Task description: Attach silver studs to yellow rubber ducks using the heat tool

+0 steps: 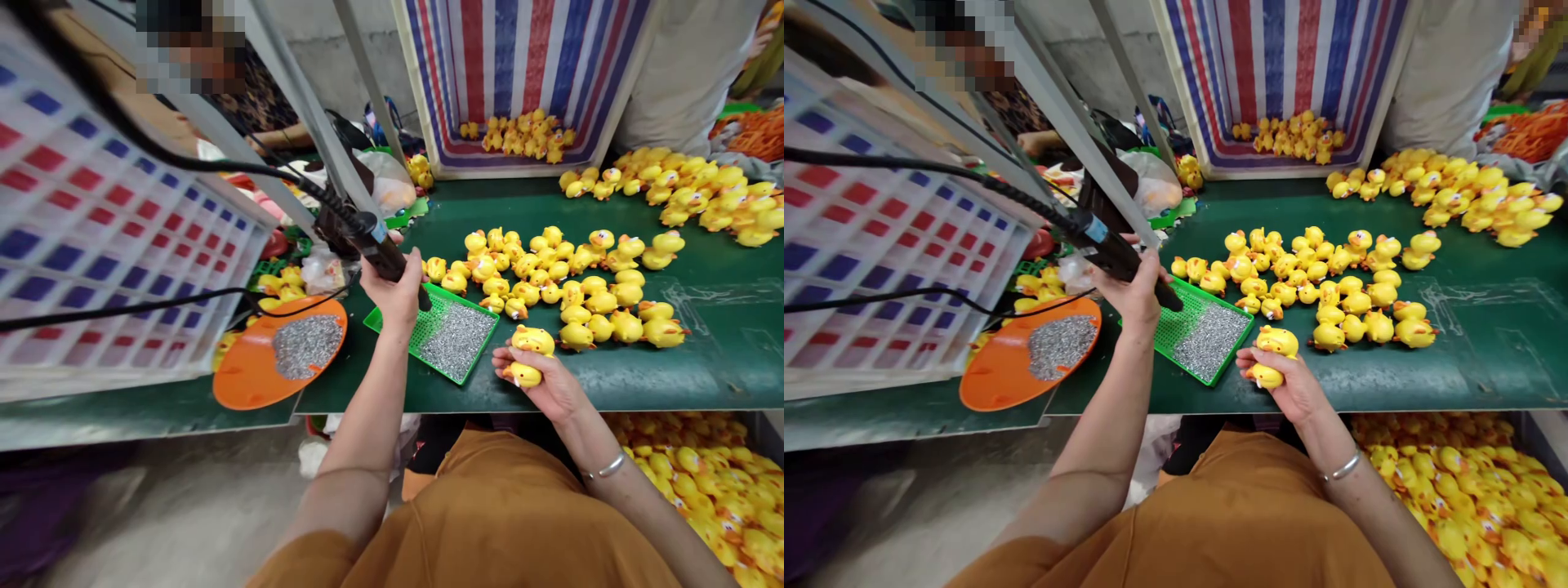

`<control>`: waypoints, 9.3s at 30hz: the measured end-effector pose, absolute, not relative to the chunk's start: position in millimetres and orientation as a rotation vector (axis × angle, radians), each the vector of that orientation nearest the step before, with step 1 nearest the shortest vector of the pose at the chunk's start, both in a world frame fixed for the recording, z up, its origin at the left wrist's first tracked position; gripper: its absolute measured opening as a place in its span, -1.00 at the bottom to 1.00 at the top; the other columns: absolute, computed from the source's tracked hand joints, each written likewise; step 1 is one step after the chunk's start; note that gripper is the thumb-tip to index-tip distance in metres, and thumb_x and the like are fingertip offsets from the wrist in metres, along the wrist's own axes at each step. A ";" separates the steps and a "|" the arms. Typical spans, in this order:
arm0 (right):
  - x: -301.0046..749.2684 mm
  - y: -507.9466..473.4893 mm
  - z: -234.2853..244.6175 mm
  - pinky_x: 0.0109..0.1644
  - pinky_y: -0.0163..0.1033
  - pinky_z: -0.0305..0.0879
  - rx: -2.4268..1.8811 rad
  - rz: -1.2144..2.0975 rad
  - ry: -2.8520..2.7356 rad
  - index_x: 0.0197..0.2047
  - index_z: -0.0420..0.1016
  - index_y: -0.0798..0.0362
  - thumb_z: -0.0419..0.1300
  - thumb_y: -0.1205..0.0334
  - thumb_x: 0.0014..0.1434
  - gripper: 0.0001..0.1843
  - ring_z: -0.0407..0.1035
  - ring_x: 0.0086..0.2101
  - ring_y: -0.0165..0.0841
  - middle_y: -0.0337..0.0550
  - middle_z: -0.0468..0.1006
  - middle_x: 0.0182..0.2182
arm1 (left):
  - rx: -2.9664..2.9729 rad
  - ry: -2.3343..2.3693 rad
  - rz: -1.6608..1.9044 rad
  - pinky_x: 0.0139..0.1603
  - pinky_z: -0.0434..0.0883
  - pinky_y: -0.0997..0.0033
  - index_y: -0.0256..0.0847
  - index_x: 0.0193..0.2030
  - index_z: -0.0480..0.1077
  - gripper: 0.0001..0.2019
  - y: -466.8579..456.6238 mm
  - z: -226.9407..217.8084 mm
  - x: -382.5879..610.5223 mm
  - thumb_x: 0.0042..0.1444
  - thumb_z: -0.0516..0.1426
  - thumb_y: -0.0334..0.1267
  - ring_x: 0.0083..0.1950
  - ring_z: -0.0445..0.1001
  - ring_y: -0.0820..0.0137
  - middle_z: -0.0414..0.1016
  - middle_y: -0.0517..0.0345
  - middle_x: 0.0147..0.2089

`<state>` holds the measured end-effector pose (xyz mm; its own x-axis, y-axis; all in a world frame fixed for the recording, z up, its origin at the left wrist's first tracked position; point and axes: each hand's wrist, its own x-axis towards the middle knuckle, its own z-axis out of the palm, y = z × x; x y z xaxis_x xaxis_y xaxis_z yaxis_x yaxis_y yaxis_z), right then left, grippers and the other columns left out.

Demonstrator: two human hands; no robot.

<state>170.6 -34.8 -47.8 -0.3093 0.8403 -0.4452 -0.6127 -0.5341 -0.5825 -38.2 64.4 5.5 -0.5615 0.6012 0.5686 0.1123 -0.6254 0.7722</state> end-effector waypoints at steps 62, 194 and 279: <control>200.4 -47.2 -57.1 -0.06 -0.22 0.56 -0.714 1.942 -0.145 -0.13 0.52 0.18 0.30 0.34 0.09 -0.75 0.58 -0.09 -0.20 0.11 0.65 -0.09 | 1.049 0.663 1.949 -0.64 0.32 0.47 -0.12 -0.23 0.38 -0.67 -11.4 48.1 54.5 -0.07 0.39 -0.16 -0.69 0.26 0.53 0.21 0.41 -0.65; 164.4 -8.7 -60.8 -0.41 -0.30 0.46 -0.948 1.814 -0.056 -0.44 0.48 0.08 0.31 0.49 -0.21 -0.80 0.43 -0.56 -0.42 -0.29 0.55 -0.59 | 1.044 0.768 1.745 -0.66 0.33 0.52 -0.20 -0.31 0.34 -0.63 -3.8 17.5 79.0 -0.08 0.39 -0.07 -0.70 0.32 0.58 0.36 0.40 -0.58; 169.4 -30.8 -57.5 -0.13 -0.23 0.50 -0.917 1.744 -0.224 -0.29 0.58 0.12 0.43 0.36 -0.17 -0.71 0.60 -0.20 -0.21 0.01 0.69 -0.22 | 1.071 0.787 2.057 -0.62 0.34 0.45 -0.13 -0.23 0.34 -0.66 -1.3 30.9 56.0 -0.04 0.38 -0.14 -0.69 0.30 0.53 0.28 0.43 -0.64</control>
